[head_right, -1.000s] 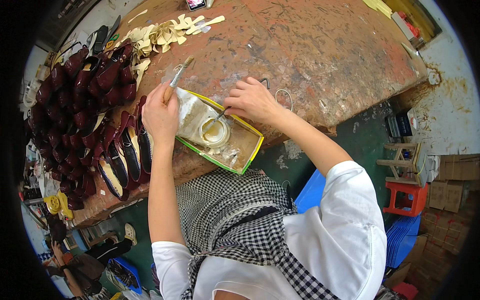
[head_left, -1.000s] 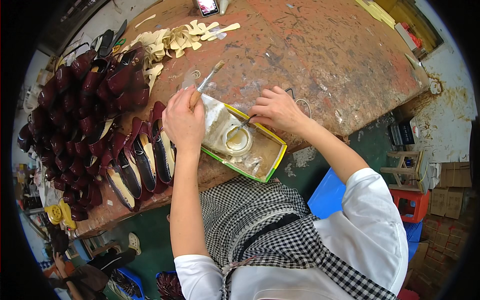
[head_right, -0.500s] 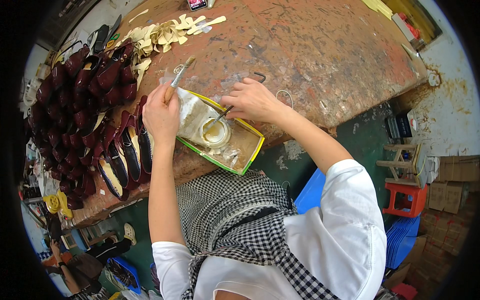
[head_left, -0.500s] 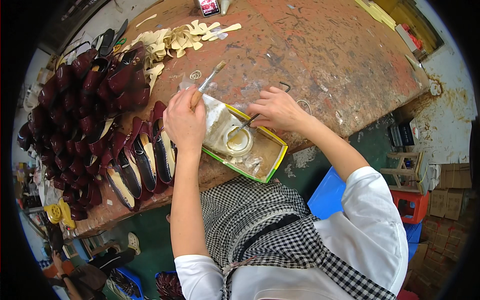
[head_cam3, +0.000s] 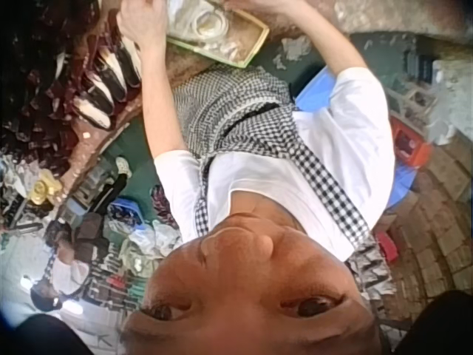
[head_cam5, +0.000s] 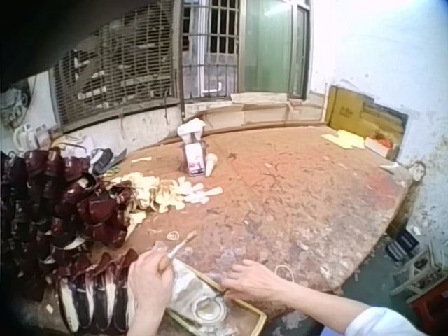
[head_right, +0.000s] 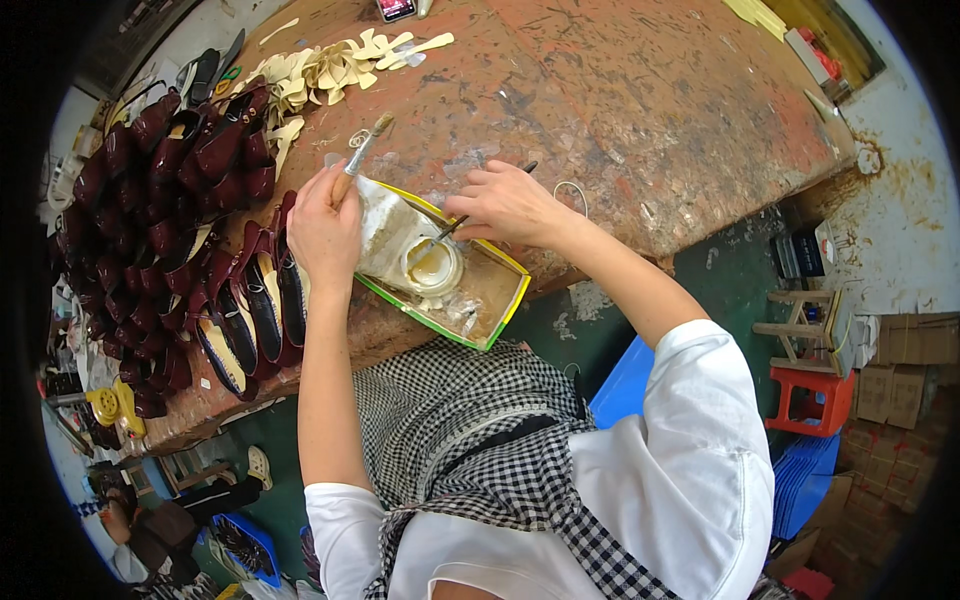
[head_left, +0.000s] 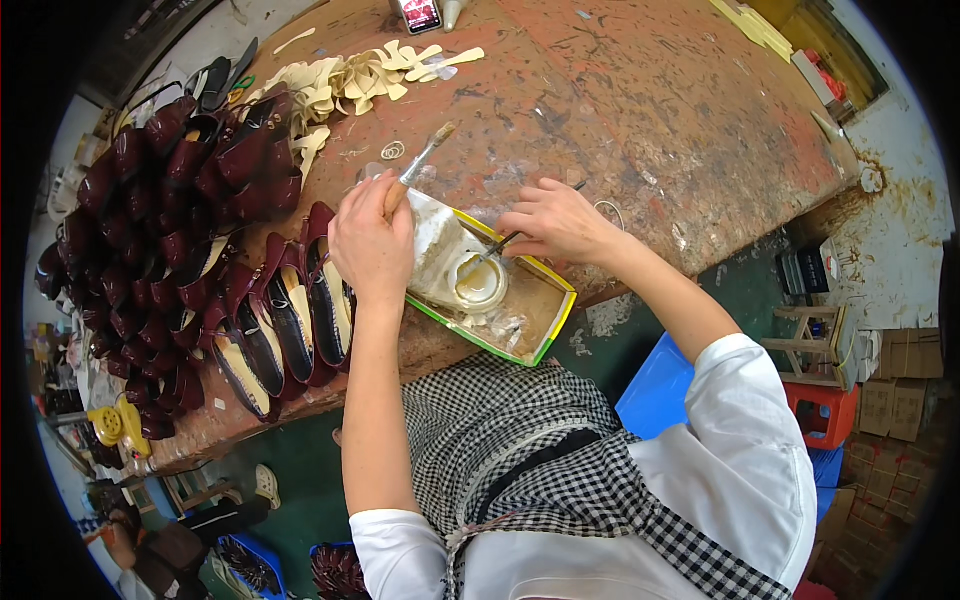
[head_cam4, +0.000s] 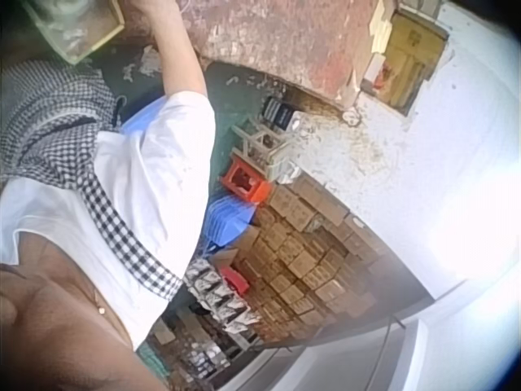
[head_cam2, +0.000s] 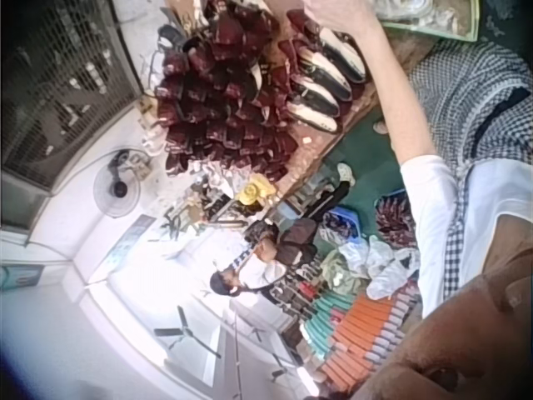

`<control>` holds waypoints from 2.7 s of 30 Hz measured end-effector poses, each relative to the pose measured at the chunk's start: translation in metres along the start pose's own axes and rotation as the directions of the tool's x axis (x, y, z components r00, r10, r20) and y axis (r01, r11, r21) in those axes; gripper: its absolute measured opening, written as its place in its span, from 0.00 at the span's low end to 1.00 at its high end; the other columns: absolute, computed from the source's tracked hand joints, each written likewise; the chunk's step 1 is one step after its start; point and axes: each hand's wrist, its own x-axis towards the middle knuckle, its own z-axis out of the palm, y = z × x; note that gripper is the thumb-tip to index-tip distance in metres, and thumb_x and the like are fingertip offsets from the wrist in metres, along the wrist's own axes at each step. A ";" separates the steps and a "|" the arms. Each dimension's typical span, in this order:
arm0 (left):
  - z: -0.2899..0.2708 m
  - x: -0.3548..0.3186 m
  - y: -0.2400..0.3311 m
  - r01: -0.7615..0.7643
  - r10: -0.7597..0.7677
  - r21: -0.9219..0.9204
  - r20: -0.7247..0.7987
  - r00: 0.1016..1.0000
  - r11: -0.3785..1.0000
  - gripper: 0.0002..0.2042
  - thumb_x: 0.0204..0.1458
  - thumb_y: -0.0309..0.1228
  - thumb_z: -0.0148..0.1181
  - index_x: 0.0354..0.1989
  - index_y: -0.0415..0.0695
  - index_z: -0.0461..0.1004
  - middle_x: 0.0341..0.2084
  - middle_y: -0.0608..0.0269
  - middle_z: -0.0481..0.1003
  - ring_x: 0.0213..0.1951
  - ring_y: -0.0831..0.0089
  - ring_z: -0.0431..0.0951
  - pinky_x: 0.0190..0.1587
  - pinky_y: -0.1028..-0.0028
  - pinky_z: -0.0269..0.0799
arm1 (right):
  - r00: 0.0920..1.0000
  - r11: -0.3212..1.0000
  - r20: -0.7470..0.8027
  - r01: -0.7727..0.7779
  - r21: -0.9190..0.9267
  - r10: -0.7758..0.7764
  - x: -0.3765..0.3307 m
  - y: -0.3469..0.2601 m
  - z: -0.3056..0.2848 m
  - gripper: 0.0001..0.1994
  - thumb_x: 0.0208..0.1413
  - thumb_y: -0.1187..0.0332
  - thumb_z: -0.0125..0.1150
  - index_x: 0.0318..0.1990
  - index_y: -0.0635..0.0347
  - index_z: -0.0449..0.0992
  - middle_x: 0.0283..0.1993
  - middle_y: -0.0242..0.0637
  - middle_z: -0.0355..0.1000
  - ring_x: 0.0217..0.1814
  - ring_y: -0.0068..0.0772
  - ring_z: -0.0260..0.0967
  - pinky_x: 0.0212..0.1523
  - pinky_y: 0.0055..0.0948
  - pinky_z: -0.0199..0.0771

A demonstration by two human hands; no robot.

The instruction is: Applying glue to shoe components during manufacturing.

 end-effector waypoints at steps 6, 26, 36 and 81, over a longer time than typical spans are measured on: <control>0.001 0.000 0.000 -0.006 0.006 0.003 -0.005 1.000 1.000 0.12 0.56 0.34 0.65 0.48 0.51 0.86 0.46 0.58 0.85 0.56 0.63 0.81 0.56 0.60 0.72 | 1.000 0.999 -0.028 0.010 -0.053 -0.011 -0.002 0.002 0.006 0.10 0.59 0.54 0.67 0.37 0.46 0.77 0.34 0.25 0.72 0.44 0.30 0.70 0.45 0.35 0.66; -0.001 0.001 0.002 -0.010 0.010 -0.001 -0.007 1.000 1.000 0.12 0.56 0.34 0.65 0.47 0.50 0.86 0.45 0.60 0.85 0.56 0.63 0.82 0.55 0.60 0.72 | 0.996 1.000 -0.091 -0.003 0.014 0.005 0.002 0.001 0.011 0.07 0.57 0.57 0.69 0.37 0.44 0.79 0.34 0.23 0.71 0.43 0.31 0.69 0.48 0.36 0.66; 0.000 0.001 0.000 -0.008 0.008 -0.003 -0.006 1.000 1.000 0.12 0.56 0.34 0.64 0.48 0.50 0.86 0.45 0.58 0.85 0.56 0.61 0.81 0.55 0.59 0.72 | 0.993 0.999 -0.113 -0.044 0.015 0.046 0.002 -0.005 0.014 0.10 0.58 0.54 0.69 0.39 0.44 0.78 0.35 0.22 0.73 0.44 0.29 0.70 0.49 0.37 0.64; 0.000 0.001 -0.002 0.006 -0.006 0.012 0.004 1.000 1.000 0.13 0.56 0.34 0.65 0.49 0.51 0.86 0.47 0.57 0.84 0.55 0.61 0.82 0.56 0.60 0.72 | 0.997 0.996 -0.006 -0.083 0.044 0.083 -0.018 0.004 0.006 0.07 0.62 0.55 0.64 0.41 0.44 0.80 0.35 0.23 0.74 0.43 0.29 0.70 0.47 0.36 0.62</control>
